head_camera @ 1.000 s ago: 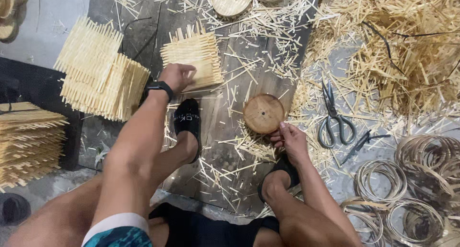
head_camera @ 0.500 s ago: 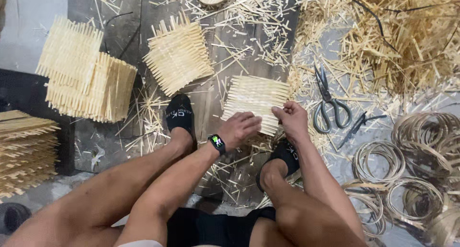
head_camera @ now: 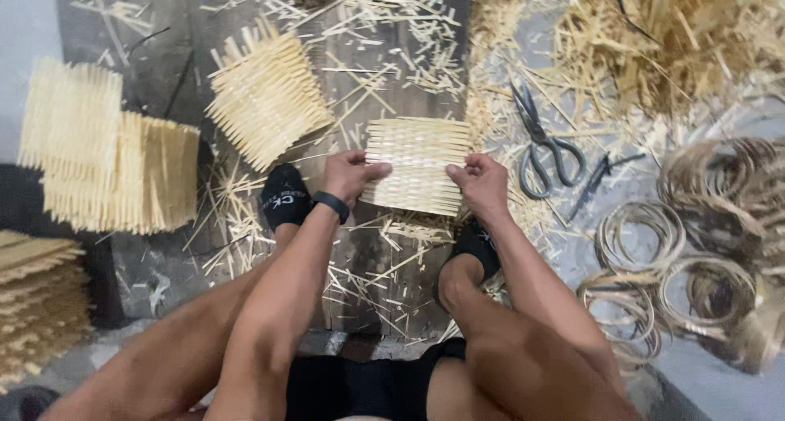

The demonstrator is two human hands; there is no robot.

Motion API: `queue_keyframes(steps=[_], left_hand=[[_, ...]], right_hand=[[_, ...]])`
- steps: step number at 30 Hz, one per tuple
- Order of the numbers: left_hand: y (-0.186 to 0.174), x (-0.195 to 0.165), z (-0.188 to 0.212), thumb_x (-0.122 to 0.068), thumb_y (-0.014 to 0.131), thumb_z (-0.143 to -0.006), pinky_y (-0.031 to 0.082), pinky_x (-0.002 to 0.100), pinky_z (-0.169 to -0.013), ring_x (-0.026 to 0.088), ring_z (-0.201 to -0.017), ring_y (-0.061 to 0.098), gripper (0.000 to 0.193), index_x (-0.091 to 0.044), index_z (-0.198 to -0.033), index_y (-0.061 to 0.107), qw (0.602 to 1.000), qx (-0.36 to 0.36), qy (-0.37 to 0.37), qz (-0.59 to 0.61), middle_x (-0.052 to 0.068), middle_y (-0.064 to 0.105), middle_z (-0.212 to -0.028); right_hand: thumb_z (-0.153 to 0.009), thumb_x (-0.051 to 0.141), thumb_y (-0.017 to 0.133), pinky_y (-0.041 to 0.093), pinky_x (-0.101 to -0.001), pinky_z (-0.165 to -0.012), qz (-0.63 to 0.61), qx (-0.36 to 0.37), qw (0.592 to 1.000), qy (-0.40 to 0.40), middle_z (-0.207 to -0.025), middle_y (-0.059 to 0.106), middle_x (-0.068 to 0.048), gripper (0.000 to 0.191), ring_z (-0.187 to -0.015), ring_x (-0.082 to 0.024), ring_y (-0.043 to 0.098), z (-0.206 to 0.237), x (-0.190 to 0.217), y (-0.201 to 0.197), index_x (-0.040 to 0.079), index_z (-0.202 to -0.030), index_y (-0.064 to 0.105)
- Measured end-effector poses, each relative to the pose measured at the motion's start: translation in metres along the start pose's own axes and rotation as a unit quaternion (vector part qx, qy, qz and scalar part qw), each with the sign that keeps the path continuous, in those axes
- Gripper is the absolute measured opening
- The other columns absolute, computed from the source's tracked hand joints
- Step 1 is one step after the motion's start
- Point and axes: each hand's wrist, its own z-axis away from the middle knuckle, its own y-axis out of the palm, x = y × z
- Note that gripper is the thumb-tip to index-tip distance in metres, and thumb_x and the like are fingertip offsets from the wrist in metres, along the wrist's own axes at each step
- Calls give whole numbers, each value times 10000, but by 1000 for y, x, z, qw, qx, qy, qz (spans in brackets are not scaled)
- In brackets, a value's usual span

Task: The person sits on the floor assembling round bamboo steamer baskets. They press a woven bamboo mat into a wooden rim, trim excess slats with shears, tap the rim with a wooden block to seat the mat, and stack the finished baskets with a pile of completed ones.

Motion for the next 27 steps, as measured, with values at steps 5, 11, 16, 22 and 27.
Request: queue_keyframes(steps=[5, 11, 16, 22, 27], left_hand=[[-2, 0, 14, -45, 911, -705, 539, 261, -612, 113, -693, 664, 299, 25, -949, 752, 1000, 12, 2, -21, 46, 748, -849], [-4, -7, 30, -56, 876, -740, 547, 278, -608, 127, -706, 681, 299, -4, -988, 717, 998, 11, -40, -42, 30, 733, -868], [1, -13, 37, -50, 856, -732, 527, 308, -560, 177, -730, 687, 499, 48, -1181, 661, 999, 15, -24, -27, 84, 721, -959], [-9, -13, 22, -205, 932, -701, 551, 349, -806, 254, -1033, 625, 990, 32, -1470, 356, 978, -118, 74, -157, 167, 588, -1221], [-28, -39, 32, -231, 994, -878, 435, 466, -1072, 366, -1274, 478, 906, 82, -1476, 389, 839, -264, 326, -346, 289, 449, -1392]], right_hand=[[-843, 183, 849, 545, -257, -660, 6, -32, 999, -1, -830, 712, -26, 339, -748, -89, 659, 11, -9, 3, -17, -1063, 688], [-887, 132, 818, 552, -299, -772, -6, -193, 980, -53, -947, 707, -66, 323, -843, -143, 657, 37, -34, -101, 18, -1154, 677], [-725, 396, 898, 457, -508, -942, 441, -228, 868, 25, -1094, 635, -186, 520, -1058, -392, 593, 96, -54, -232, 47, -1070, 725], [-816, 423, 783, 434, -498, -997, 451, -124, 869, 161, -1116, 646, -224, 330, -1096, -399, 605, 97, -85, -260, 157, -1009, 805], [-788, 284, 726, 477, -491, -981, 446, -158, 867, 155, -981, 734, -172, 182, -951, -359, 691, 85, -91, -259, 159, -877, 824]])
